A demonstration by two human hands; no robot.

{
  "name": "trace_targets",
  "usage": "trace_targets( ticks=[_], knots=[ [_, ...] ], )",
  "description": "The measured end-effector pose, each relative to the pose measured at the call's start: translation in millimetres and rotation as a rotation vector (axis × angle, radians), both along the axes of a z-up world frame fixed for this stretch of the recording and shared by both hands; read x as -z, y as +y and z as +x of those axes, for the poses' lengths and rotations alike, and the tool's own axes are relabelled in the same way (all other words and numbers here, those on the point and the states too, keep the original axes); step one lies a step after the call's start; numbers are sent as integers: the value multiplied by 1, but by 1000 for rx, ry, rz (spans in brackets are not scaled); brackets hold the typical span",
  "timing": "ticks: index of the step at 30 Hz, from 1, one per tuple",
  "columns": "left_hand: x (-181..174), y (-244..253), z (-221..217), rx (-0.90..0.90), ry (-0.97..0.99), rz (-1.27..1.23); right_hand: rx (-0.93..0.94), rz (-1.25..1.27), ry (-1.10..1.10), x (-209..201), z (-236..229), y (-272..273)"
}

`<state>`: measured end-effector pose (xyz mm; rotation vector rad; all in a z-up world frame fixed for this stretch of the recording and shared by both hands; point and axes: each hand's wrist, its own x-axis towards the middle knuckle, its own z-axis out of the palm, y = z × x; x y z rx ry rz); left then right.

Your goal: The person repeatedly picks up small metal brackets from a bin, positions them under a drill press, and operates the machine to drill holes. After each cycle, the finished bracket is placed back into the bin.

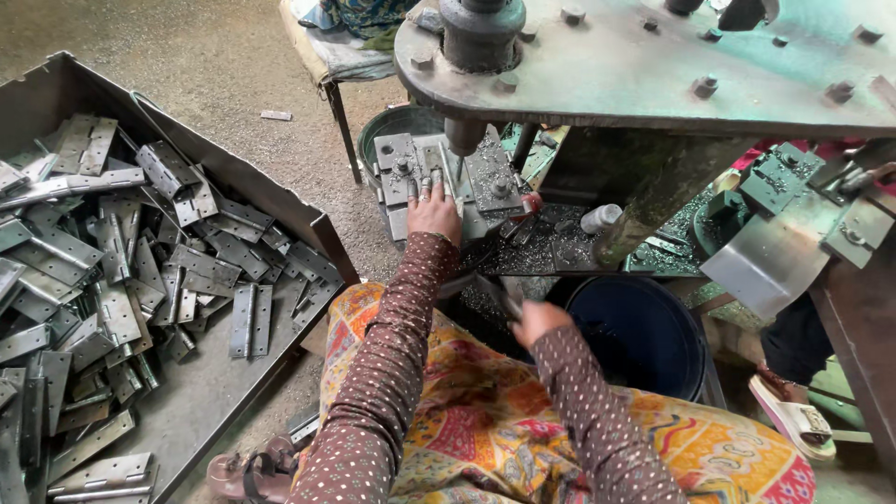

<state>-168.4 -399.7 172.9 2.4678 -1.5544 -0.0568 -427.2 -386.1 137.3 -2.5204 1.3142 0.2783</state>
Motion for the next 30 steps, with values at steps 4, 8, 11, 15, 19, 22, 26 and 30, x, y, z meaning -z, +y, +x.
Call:
trace_targets(
  ticks=[4,8,11,15,19,22,26,30],
  knots=[
    [-2,3,0,17,-3,-8,90,-101,-62,57,-17,2],
    [-11,24,-9,27,-18,51,99,-54,-12,65,-16,16],
    [-26,30,-12,70,-109,29,146,48,40,23,-7,14],
    [-39,28,-1,79,-165,190,53,45,180,-34,13,1],
    [-40,17,12,-3,47,109,14,31,149,-28,15,-12],
    [-37,17,19,27,-24,77,55,31,-4,25,-7,5],
    [-42,8,23,40,-2,63,65,-45,-80,89,-23,-3],
    [-40,13,21,66,-70,95,97,80,-79,88,-19,6]
  ],
)
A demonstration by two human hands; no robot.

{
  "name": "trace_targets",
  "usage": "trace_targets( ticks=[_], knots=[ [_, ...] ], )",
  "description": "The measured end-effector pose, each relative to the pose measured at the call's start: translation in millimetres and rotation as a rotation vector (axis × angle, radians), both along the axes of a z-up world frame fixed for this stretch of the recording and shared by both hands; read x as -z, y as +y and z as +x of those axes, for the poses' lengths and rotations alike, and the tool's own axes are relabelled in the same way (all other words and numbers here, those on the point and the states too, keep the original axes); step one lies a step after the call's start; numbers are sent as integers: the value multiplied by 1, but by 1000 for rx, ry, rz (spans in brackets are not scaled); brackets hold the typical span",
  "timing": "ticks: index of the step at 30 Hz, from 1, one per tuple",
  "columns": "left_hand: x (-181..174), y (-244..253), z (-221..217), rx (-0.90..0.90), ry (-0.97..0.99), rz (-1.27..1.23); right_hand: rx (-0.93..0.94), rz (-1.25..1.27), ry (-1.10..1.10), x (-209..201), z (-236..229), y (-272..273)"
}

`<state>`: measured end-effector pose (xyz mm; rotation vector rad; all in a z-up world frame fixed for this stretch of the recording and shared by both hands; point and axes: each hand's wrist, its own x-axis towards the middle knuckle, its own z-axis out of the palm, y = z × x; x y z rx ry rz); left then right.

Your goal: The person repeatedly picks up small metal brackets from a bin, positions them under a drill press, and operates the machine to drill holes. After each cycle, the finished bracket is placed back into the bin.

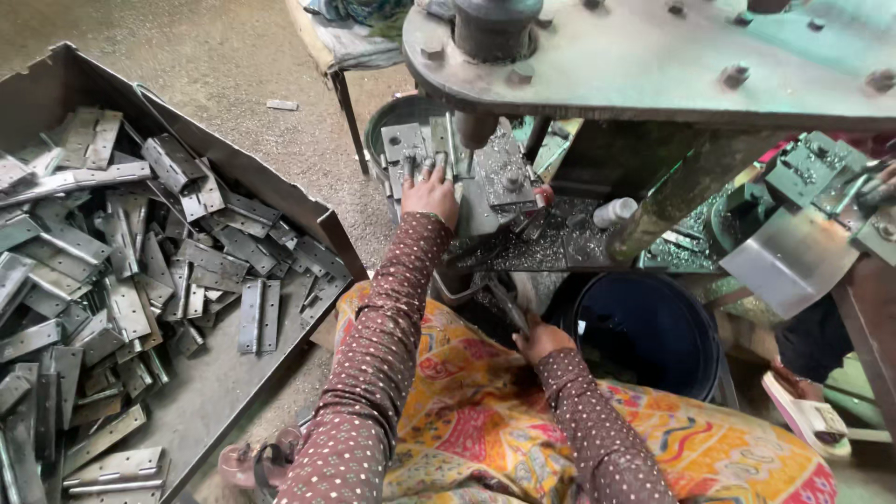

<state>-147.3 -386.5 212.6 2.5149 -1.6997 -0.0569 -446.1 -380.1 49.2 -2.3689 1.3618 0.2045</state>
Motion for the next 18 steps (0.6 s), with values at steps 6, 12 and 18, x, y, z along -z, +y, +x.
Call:
trace_targets(
  ticks=[6,12,18],
  knots=[
    [-11,14,-11,68,-18,72,60,-86,-4,-102,21,-4],
    [12,77,-81,140,-254,-119,173,-311,-389,-144,25,1],
    [48,89,-86,268,-245,-668,84,-635,-615,-135,18,9]
  ],
)
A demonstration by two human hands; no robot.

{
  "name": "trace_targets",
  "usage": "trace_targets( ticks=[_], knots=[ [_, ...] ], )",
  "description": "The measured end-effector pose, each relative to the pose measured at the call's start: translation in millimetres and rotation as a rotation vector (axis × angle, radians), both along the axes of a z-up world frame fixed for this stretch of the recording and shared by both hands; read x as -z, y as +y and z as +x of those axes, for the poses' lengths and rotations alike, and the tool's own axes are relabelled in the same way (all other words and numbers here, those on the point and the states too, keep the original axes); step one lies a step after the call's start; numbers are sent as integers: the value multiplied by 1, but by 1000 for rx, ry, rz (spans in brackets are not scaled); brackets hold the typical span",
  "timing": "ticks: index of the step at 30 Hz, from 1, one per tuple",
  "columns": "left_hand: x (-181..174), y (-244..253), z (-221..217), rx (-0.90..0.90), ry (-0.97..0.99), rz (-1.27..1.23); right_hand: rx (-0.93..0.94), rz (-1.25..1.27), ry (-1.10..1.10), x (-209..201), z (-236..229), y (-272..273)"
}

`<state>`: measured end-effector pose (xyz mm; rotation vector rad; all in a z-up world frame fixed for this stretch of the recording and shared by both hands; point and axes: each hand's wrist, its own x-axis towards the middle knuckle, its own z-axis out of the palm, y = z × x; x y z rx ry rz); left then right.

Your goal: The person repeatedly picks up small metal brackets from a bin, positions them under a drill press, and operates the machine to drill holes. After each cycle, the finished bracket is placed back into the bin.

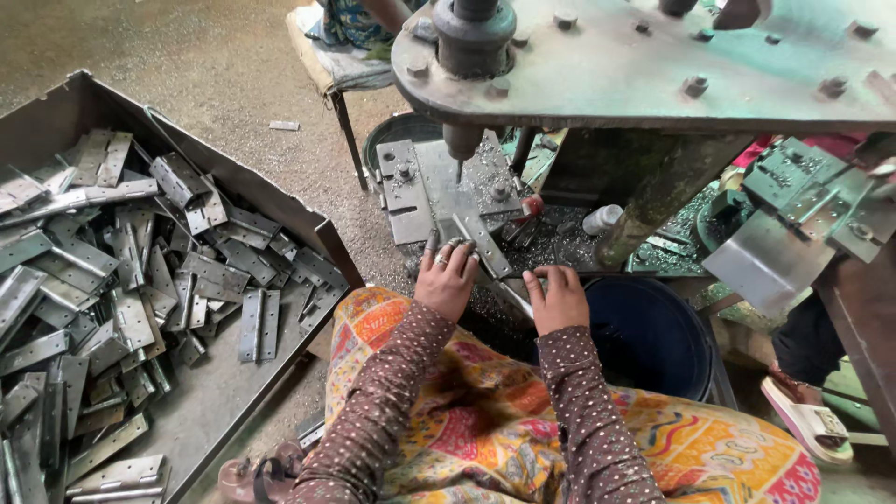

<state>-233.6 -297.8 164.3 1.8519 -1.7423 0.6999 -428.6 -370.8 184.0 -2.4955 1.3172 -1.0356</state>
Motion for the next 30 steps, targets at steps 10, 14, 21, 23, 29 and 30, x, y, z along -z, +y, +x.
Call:
trace_targets(
  ticks=[10,14,21,23,29,30],
  knots=[
    [-44,-48,43,-195,21,-337,34,100,82,9,-1,-4],
    [-30,-51,58,-321,-102,435,27,132,87,13,0,-7],
    [-39,-15,67,-496,206,603,48,140,120,16,0,-4],
    [-41,-13,46,-400,196,667,59,221,209,11,2,-6],
    [-32,-49,10,-371,148,552,29,329,323,6,3,-7],
    [-31,-54,11,-370,202,582,23,348,339,8,2,-8]
  ],
)
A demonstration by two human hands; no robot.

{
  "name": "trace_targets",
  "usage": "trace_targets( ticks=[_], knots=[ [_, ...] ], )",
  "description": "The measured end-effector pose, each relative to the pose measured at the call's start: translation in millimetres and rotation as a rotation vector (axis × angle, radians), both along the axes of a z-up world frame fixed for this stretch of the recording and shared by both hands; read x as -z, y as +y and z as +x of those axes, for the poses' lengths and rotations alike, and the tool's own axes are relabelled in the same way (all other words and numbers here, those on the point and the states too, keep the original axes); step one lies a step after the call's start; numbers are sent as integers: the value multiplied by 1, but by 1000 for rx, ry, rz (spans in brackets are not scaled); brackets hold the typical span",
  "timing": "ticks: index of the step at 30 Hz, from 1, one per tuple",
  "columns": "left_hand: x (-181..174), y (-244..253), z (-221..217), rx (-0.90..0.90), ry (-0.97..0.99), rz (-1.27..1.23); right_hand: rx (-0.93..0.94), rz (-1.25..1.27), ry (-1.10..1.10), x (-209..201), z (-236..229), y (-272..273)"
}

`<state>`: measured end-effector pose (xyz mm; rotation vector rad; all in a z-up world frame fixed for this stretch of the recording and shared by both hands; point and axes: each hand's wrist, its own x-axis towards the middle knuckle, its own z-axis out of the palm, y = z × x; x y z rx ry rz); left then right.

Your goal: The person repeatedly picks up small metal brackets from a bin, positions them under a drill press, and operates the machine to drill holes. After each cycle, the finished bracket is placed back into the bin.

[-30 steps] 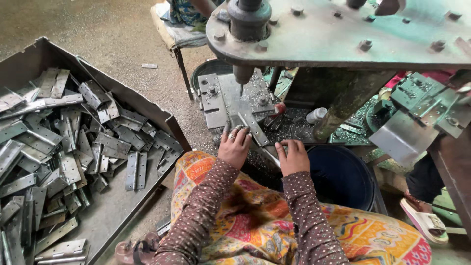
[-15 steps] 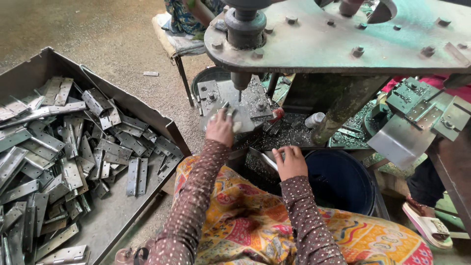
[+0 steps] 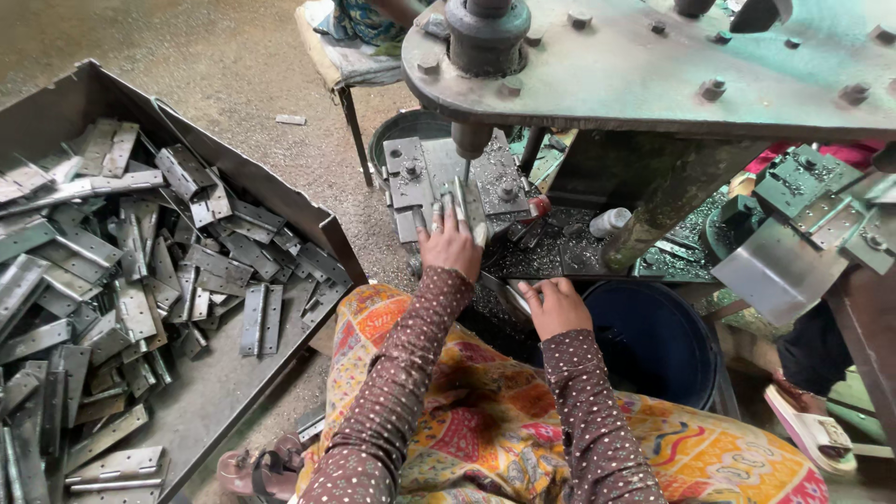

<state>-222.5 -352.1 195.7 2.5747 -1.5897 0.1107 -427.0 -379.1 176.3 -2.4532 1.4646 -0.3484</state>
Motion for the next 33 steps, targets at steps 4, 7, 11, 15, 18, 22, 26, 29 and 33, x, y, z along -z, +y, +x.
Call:
trace_targets(
  ticks=[4,7,11,15,18,22,26,29,33],
  knots=[
    [-2,-1,7,-26,81,32,-29,12,13,17,-2,-5],
    [-8,5,4,-11,51,-5,-107,32,93,41,-10,-1],
    [-13,2,5,-36,112,5,-138,97,237,82,-18,9],
    [-4,9,7,-1,108,-26,-201,42,135,104,-19,16],
    [7,11,5,22,18,-56,-149,285,253,88,-17,7],
    [17,-2,16,28,-127,-80,-142,335,337,39,2,-14],
    [27,-27,25,-27,80,-5,-125,336,433,25,9,-22],
    [27,-36,29,-13,-16,-61,-114,367,309,53,-3,-13],
    [29,-28,29,-16,-53,-114,-46,152,295,110,-23,9]
  ],
)
